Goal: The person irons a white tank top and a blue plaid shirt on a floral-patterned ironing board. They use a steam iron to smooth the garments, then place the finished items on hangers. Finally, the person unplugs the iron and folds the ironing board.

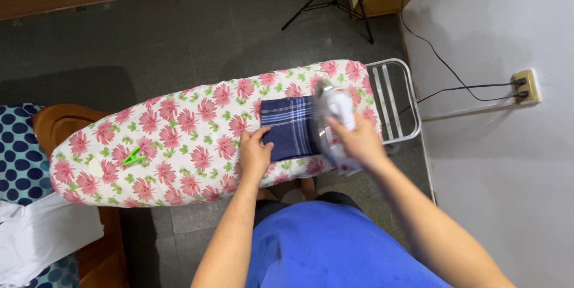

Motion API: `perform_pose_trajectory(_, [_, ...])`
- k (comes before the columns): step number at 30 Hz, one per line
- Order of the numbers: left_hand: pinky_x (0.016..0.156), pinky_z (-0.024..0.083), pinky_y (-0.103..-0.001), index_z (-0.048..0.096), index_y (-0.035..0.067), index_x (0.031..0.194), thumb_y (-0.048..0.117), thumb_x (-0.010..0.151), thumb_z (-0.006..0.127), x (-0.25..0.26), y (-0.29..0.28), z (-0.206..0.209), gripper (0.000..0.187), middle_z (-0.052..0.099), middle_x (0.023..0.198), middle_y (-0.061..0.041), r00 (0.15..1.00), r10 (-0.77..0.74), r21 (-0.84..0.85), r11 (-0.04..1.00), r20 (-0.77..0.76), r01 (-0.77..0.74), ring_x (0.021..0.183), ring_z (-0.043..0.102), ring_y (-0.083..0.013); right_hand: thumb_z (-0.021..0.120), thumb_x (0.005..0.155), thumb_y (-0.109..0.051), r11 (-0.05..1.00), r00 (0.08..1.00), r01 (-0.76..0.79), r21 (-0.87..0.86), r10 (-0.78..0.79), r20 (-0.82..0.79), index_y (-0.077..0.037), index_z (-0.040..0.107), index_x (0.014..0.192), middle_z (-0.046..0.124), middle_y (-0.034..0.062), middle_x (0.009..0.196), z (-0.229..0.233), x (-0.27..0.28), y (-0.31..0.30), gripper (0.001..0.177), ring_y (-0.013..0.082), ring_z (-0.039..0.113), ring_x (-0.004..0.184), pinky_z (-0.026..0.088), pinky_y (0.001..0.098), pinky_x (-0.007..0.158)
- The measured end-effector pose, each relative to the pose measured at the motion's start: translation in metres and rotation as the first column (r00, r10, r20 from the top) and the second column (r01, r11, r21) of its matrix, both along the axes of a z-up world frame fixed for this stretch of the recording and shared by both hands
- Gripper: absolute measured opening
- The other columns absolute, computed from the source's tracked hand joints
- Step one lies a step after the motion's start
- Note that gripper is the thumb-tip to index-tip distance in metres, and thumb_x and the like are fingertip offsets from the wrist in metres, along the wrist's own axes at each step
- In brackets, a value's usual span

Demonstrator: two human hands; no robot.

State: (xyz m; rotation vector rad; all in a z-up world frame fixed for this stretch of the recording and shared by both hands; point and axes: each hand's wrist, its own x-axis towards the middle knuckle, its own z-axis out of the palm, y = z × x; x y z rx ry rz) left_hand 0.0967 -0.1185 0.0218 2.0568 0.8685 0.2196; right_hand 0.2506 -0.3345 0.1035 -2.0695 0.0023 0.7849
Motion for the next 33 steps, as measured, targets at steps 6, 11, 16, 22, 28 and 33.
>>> perform_pose_trajectory(6, [0.077,0.056,-0.033,0.069,0.016,0.129,-0.002,0.073,0.082,-0.009,0.008,-0.010,0.060,0.053,0.103,-0.009,0.994,-0.097,-0.048,0.994,0.046,0.099,0.075,0.061,-0.0198,0.072,0.090,-0.040,0.995,0.951,0.046,-0.087,-0.018,0.308,-0.004,0.073,0.108,0.072,0.0208,0.078,-0.046,-0.058,0.067,0.041,0.0340,0.072,0.072,0.054,0.0466,0.067])
perform_pose_trajectory(11, [0.080,0.056,-0.036,0.064,0.017,0.136,-0.003,0.073,0.082,-0.010,0.013,-0.016,0.068,0.053,0.105,-0.010,0.994,-0.113,-0.089,0.990,0.013,0.113,0.080,0.062,-0.0225,0.072,0.096,-0.041,0.974,0.909,0.179,-0.137,-0.110,0.402,0.000,0.074,0.095,0.073,0.0205,0.077,-0.067,-0.034,0.074,0.041,0.0336,0.072,0.072,0.054,0.0461,0.068])
perform_pose_trajectory(16, [0.093,0.052,-0.042,0.045,0.018,0.152,0.000,0.065,0.088,0.001,0.028,-0.013,0.098,0.053,0.116,-0.019,0.976,-0.201,-0.037,0.979,-0.081,0.199,0.105,0.059,-0.0366,0.069,0.093,-0.038,0.973,0.964,0.226,-0.041,-0.218,0.153,0.000,0.071,0.097,0.072,0.0117,0.070,-0.055,-0.046,0.064,0.038,0.0218,0.068,0.057,0.051,0.0405,0.052])
perform_pose_trajectory(22, [0.092,0.051,-0.045,0.031,0.013,0.156,0.004,0.067,0.087,0.003,0.037,-0.020,0.105,0.053,0.123,-0.022,0.976,-0.214,-0.017,0.977,-0.034,0.213,0.110,0.058,-0.0402,0.071,0.091,-0.036,0.997,0.978,-0.063,-0.039,0.070,0.198,-0.004,0.073,0.099,0.068,0.0067,0.063,-0.050,-0.043,0.057,0.033,0.0148,0.060,0.050,0.048,0.0340,0.047])
perform_pose_trajectory(28, [0.076,0.058,-0.035,0.041,0.014,0.158,0.008,0.085,0.076,-0.045,0.059,-0.017,0.081,0.063,0.104,-0.013,0.999,-0.009,-0.112,0.994,0.040,0.013,0.086,0.065,-0.0232,0.070,0.096,-0.038,0.982,0.982,0.185,0.022,-0.186,0.021,0.002,0.068,0.087,0.058,0.0090,0.058,-0.047,-0.057,0.115,0.041,0.0158,0.051,0.040,0.040,0.0361,0.038])
perform_pose_trajectory(33, [0.067,0.056,-0.031,0.043,0.008,0.152,0.013,0.091,0.071,-0.102,0.091,-0.013,0.067,0.068,0.084,-0.005,0.975,0.223,-0.208,0.952,-0.022,-0.223,0.071,0.068,-0.0149,0.069,0.094,-0.038,0.995,0.999,0.044,0.093,-0.043,-0.009,-0.004,0.070,0.092,0.057,0.0024,0.057,-0.036,-0.057,0.134,0.034,0.0116,0.049,0.040,0.039,0.0327,0.037])
